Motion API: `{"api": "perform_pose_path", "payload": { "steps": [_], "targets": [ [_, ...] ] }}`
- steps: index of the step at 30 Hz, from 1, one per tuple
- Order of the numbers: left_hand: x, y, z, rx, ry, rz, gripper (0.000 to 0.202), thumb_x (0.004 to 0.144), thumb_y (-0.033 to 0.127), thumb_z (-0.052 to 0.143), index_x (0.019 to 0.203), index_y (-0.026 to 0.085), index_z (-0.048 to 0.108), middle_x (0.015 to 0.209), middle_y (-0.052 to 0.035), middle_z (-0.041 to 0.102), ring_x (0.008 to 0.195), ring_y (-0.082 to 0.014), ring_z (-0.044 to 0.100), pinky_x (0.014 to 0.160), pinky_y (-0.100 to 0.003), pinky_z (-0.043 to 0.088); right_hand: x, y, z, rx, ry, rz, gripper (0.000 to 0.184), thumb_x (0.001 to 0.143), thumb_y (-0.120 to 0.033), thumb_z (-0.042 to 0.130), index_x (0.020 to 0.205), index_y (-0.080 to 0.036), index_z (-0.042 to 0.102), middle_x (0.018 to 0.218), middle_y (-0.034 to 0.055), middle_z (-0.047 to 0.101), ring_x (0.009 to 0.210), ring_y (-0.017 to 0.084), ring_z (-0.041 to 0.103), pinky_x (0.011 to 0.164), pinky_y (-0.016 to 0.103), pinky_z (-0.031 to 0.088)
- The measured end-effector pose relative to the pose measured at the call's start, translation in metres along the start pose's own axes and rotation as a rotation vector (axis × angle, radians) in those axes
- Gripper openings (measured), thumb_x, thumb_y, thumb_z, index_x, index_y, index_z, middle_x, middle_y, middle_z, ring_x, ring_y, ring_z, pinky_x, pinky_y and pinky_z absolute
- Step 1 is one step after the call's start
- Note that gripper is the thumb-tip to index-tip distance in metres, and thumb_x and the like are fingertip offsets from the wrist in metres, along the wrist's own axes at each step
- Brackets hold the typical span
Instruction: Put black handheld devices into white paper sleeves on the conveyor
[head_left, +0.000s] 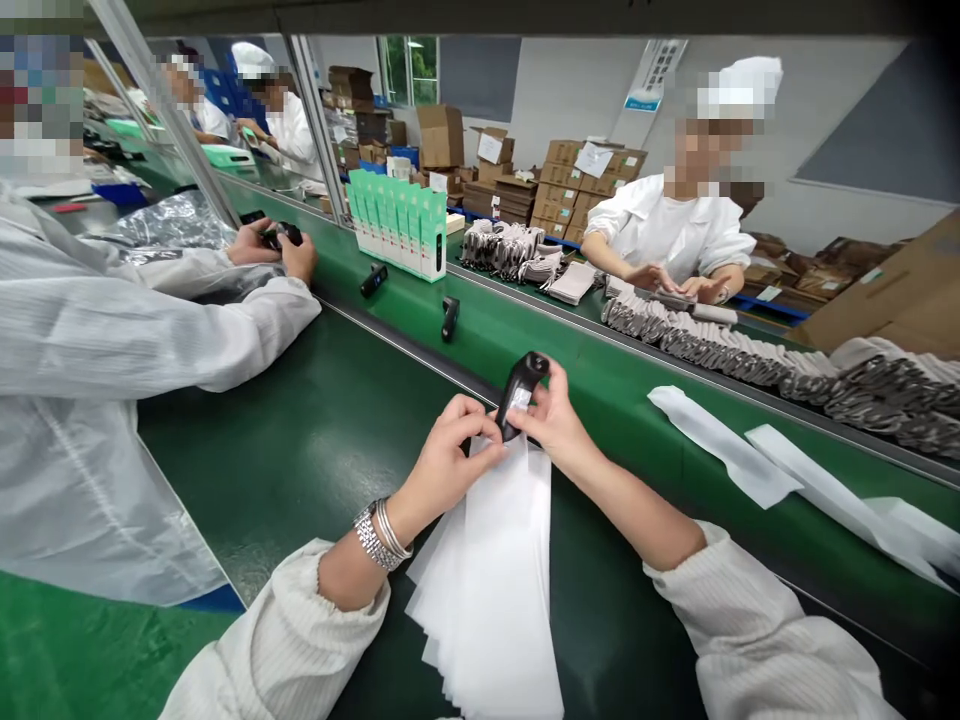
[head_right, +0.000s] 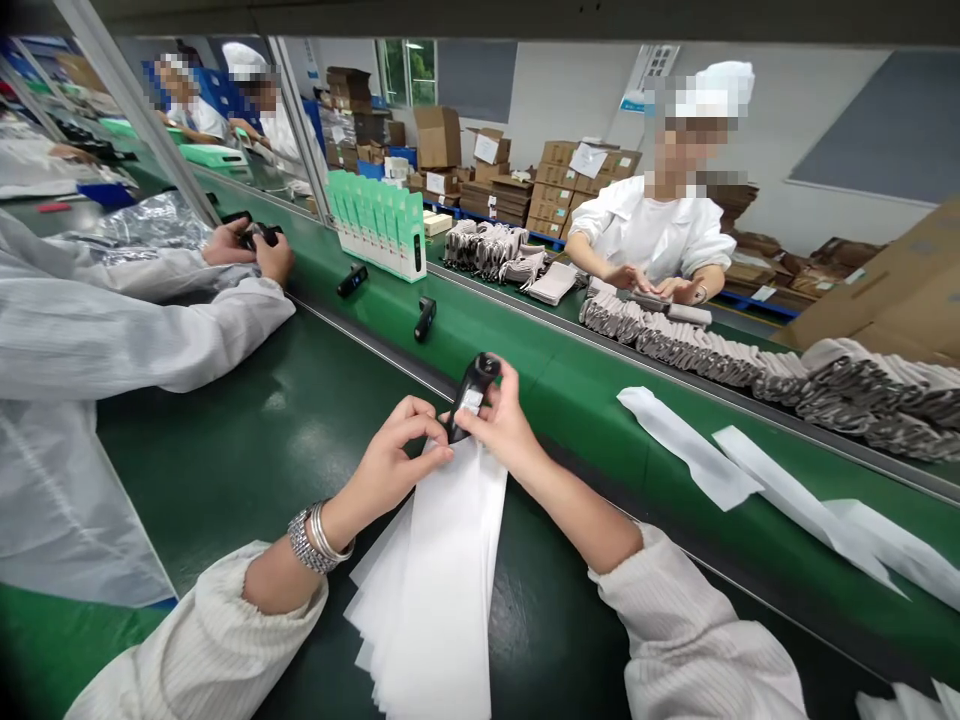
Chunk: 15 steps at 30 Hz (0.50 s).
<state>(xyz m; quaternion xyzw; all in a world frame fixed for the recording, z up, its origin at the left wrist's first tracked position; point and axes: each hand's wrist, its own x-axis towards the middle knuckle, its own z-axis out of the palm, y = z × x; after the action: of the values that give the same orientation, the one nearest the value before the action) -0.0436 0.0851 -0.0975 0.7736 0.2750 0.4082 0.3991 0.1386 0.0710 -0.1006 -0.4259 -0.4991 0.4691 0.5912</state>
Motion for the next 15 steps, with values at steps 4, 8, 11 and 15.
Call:
{"api": "perform_pose_path", "payload": {
  "steps": [4, 8, 11, 15],
  "targets": [
    [0.000, 0.005, -0.001, -0.049, 0.152, -0.022, 0.007, 0.084, 0.023, 0.067, 0.079, 0.019, 0.064, 0.095, -0.0026, 0.046, 0.094, -0.0154, 0.049, 0.087, -0.028, 0.041, -0.019, 0.016, 0.017, 0.023, -0.211, 0.147, 0.042, 0.091, -0.057, 0.055, 0.115, -0.023, 0.058, 0.114, 0.0071, 0.061, 0.100, 0.019, 0.062, 0.088, 0.033, 0.050],
    [0.003, -0.001, -0.005, -0.047, 0.252, -0.162, 0.014, 0.088, 0.028, 0.061, 0.078, 0.018, 0.060, 0.092, -0.0025, 0.050, 0.082, -0.0144, 0.049, 0.074, -0.027, 0.041, -0.029, 0.011, 0.030, 0.128, -0.378, 0.417, 0.047, 0.078, -0.058, 0.070, 0.097, -0.016, 0.061, 0.080, 0.0048, 0.065, 0.073, 0.018, 0.064, 0.075, 0.033, 0.051],
    [0.005, -0.014, -0.007, 0.070, 0.180, -0.226, 0.015, 0.089, 0.032, 0.058, 0.083, 0.019, 0.060, 0.088, -0.0020, 0.053, 0.078, -0.0146, 0.049, 0.071, -0.027, 0.040, -0.009, -0.008, 0.009, 0.059, -0.113, 0.354, 0.046, 0.079, -0.058, 0.065, 0.099, -0.017, 0.058, 0.070, 0.0028, 0.064, 0.062, 0.017, 0.059, 0.064, 0.030, 0.048],
    [0.004, -0.028, -0.007, 0.355, 0.002, -0.280, 0.021, 0.079, 0.038, 0.071, 0.088, 0.021, 0.062, 0.089, -0.0010, 0.056, 0.082, -0.0170, 0.052, 0.076, -0.030, 0.038, 0.053, -0.024, -0.052, -0.562, 0.241, 0.090, 0.030, 0.088, -0.046, 0.048, 0.089, -0.018, 0.059, 0.069, 0.0031, 0.060, 0.063, 0.018, 0.056, 0.063, 0.029, 0.044]
  ]
}}
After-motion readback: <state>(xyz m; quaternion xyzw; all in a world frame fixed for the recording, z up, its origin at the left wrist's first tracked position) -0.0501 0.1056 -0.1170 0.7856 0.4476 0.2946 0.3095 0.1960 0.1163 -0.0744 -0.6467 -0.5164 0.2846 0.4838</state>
